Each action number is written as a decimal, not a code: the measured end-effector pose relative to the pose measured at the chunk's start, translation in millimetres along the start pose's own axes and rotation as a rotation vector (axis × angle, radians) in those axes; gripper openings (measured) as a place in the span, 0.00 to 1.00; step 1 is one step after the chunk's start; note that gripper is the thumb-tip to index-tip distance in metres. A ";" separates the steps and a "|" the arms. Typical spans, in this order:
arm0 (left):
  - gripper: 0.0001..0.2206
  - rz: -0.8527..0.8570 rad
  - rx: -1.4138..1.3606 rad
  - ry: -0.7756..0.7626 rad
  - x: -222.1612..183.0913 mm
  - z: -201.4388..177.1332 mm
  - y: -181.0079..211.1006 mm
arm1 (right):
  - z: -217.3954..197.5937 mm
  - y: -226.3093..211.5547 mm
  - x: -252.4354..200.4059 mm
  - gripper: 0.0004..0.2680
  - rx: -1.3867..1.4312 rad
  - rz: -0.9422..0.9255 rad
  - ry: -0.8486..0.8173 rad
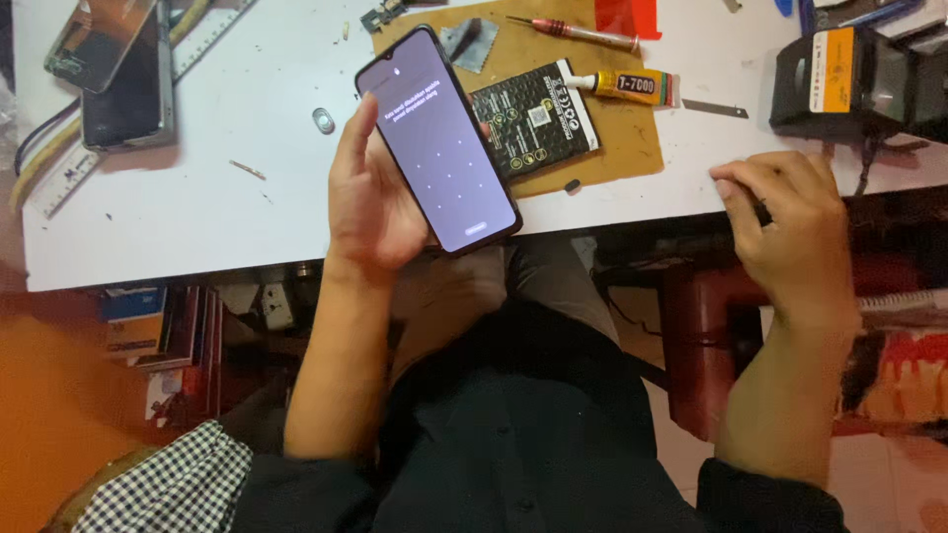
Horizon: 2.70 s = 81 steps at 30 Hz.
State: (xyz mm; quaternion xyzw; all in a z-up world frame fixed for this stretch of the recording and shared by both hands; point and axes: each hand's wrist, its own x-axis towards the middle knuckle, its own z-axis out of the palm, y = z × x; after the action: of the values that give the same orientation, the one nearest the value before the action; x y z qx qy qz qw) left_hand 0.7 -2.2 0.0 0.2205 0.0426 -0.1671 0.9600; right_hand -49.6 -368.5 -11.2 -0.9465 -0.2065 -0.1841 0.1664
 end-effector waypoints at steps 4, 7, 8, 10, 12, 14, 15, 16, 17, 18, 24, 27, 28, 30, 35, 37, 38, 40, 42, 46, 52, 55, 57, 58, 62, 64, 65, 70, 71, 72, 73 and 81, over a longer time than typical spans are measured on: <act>0.24 -0.028 -0.047 -0.031 2.2 -6.1 -2.3 | 2.6 6.9 -0.5 0.02 -0.056 0.007 -0.057; 0.23 0.010 -0.041 -0.002 -0.8 -3.5 -2.6 | 7.2 13.7 -5.9 0.01 0.053 0.024 -0.048; 0.24 0.009 -0.046 0.002 -1.1 -3.8 -2.4 | 3.7 8.1 -2.2 0.04 0.072 0.059 -0.048; 0.25 0.007 -0.054 0.008 -1.2 -6.1 -1.7 | -0.5 2.5 2.0 0.08 0.092 0.094 -0.050; 0.24 -0.013 -0.044 -0.034 0.6 -9.3 -1.6 | -2.0 3.6 2.4 0.04 0.058 0.057 -0.048; 0.24 0.007 -0.055 -0.055 1.0 -11.7 -4.7 | -3.0 3.4 4.7 0.03 0.083 0.072 -0.058; 0.24 0.028 -0.066 -0.075 2.1 -12.3 -5.5 | -3.7 3.6 7.2 0.03 0.111 0.084 -0.068; 0.24 0.030 -0.066 -0.076 1.1 -9.4 -5.4 | -6.6 3.2 11.6 0.03 0.110 0.083 -0.067; 0.25 0.034 -0.054 -0.104 0.0 -6.9 -5.3 | -9.2 2.6 16.1 0.02 0.077 0.123 -0.112; 0.26 0.039 -0.041 -0.131 -1.8 -4.8 -5.0 | -11.2 1.7 20.4 0.02 0.045 0.162 -0.157; 0.26 0.012 -0.036 -0.133 -1.5 -8.6 -3.6 | -16.0 -10.6 49.8 0.03 -0.090 0.449 -0.480; 0.24 0.019 -0.029 -0.160 0.1 -9.3 -4.6 | -3.3 11.4 45.2 0.05 -0.237 0.232 -0.524; 0.24 0.003 -0.025 -0.176 -1.7 -6.7 -3.6 | -8.4 -7.0 53.5 0.05 -0.243 0.251 -0.512; 0.24 0.005 -0.051 -0.108 -4.1 -1.0 -3.9 | -20.3 -41.4 70.7 0.07 -0.253 0.448 -0.758; 0.27 -0.008 -0.008 -0.100 -3.5 0.5 -3.9 | 9.3 29.9 15.6 0.02 -0.201 0.033 -0.389; 0.27 0.010 -0.005 -0.102 -1.4 -2.9 -3.5 | 8.4 36.7 15.5 0.02 -0.097 0.014 -0.352; 0.26 0.016 -0.028 -0.117 -0.9 -6.6 -4.0 | 5.7 33.9 14.7 0.01 0.049 0.114 -0.291; 0.26 0.026 -0.052 -0.128 -1.2 -10.4 -4.5 | -3.1 23.8 15.2 0.02 0.196 0.212 -0.232; 0.26 0.016 -0.040 -0.117 -1.2 -8.7 -4.5 | -16.6 10.1 18.0 0.12 0.130 0.153 -0.270; 0.27 -0.018 -0.035 -0.079 -2.1 -3.2 -3.6 | -9.6 8.1 16.2 0.10 0.094 0.035 -0.127; 0.25 0.008 -0.025 -0.111 -0.1 -6.6 -5.4 | -0.4 12.4 13.7 0.02 0.138 0.044 -0.066; 0.25 0.019 -0.030 -0.106 0.7 -9.0 -6.0 | -3.0 12.2 12.9 0.03 0.098 0.029 -0.147; 0.24 0.024 -0.045 -0.062 1.9 -12.2 -6.7 | -3.1 17.5 8.7 0.08 0.094 -0.006 -0.194; 0.24 0.025 -0.044 -0.061 2.5 -11.0 -9.1 | -8.3 17.0 5.1 0.08 0.095 -0.007 -0.195; 0.25 0.030 0.005 0.004 4.9 -13.5 -14.5 | -22.5 14.3 -7.8 0.09 0.272 0.101 -0.289; 0.27 -0.032 -0.006 -0.025 0.1 -12.5 -14.2 | -25.7 11.0 -11.8 0.08 0.293 0.108 -0.303; 0.27 0.004 0.065 -0.001 -4.1 -7.8 -14.7 | -28.3 9.3 -13.0 0.08 0.381 0.096 -0.306; 0.27 0.081 0.255 -0.039 -29.8 13.0 -12.6 | -44.9 14.1 -31.7 0.10 0.778 0.009 -0.297; 0.24 0.110 0.337 -0.046 -32.5 12.5 -13.5 | -43.7 11.8 -32.3 0.07 0.844 0.028 -0.219; 0.22 0.130 0.417 -0.053 -36.3 11.7 -16.7 | -44.0 8.4 -37.2 0.07 0.908 0.057 -0.140; 0.22 0.127 0.417 -0.050 -38.7 11.2 -19.5 | -41.2 -3.0 -30.7 0.07 0.910 0.060 -0.142; 0.19 0.049 0.430 -0.254 -62.3 31.1 -30.7 | -51.5 -110.1 58.1 0.03 1.119 0.015 -0.002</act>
State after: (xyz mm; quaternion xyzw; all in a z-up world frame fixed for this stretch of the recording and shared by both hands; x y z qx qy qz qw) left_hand -68.0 -23.0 25.1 0.3980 -0.1201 -0.1753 0.8924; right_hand -64.6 -274.8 84.5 -0.7156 -0.2662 -0.0444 0.6443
